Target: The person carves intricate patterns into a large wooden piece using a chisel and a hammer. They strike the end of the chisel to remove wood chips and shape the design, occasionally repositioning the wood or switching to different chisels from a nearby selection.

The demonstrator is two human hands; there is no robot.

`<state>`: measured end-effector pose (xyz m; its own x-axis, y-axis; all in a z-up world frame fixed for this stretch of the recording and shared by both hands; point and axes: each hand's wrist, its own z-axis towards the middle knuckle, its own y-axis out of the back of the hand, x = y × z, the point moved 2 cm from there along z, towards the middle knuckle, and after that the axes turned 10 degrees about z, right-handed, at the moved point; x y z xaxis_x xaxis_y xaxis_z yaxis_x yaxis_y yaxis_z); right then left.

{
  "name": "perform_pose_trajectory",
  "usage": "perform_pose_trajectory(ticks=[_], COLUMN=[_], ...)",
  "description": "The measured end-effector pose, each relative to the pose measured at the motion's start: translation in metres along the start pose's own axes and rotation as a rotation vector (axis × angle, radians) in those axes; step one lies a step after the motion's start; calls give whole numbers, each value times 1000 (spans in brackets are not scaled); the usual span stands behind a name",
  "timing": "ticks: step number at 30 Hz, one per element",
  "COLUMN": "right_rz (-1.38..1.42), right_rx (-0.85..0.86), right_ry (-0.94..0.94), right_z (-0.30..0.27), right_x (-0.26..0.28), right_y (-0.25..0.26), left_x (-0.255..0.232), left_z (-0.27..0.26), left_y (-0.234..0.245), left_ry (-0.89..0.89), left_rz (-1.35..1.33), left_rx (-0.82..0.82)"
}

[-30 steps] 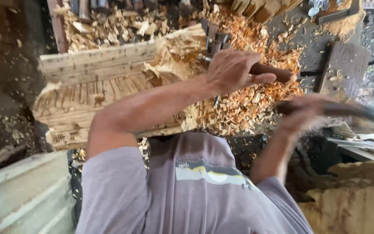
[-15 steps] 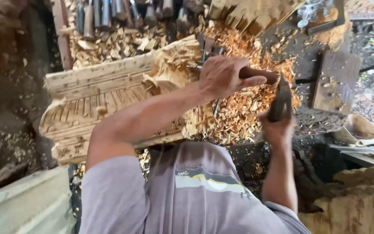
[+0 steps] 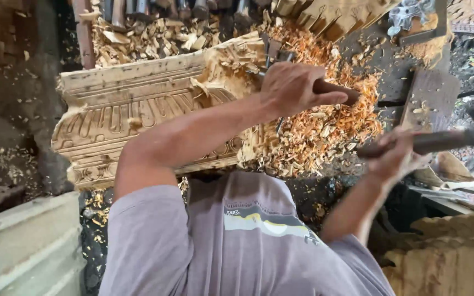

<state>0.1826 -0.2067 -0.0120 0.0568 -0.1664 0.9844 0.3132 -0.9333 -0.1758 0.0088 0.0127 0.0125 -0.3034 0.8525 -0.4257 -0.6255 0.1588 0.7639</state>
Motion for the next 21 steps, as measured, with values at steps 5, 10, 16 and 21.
perform_pose_trajectory(ticks=[5,10,16,21], right_rz=[-739,84,-815,-883], right_rx=[327,100,800,731], right_ry=[-140,-21,130,-16], right_z=[-28,-23,-53,-68], right_x=[0,21,-16,-41], right_y=[-2,-33,-40,3], left_x=[4,12,12,-3], left_z=[-3,3,15,-68], left_y=[8,1,16,18], left_ry=[22,30,24,232], left_rz=[-21,-31,-53,-81], left_rx=[48,-47,-89,-15])
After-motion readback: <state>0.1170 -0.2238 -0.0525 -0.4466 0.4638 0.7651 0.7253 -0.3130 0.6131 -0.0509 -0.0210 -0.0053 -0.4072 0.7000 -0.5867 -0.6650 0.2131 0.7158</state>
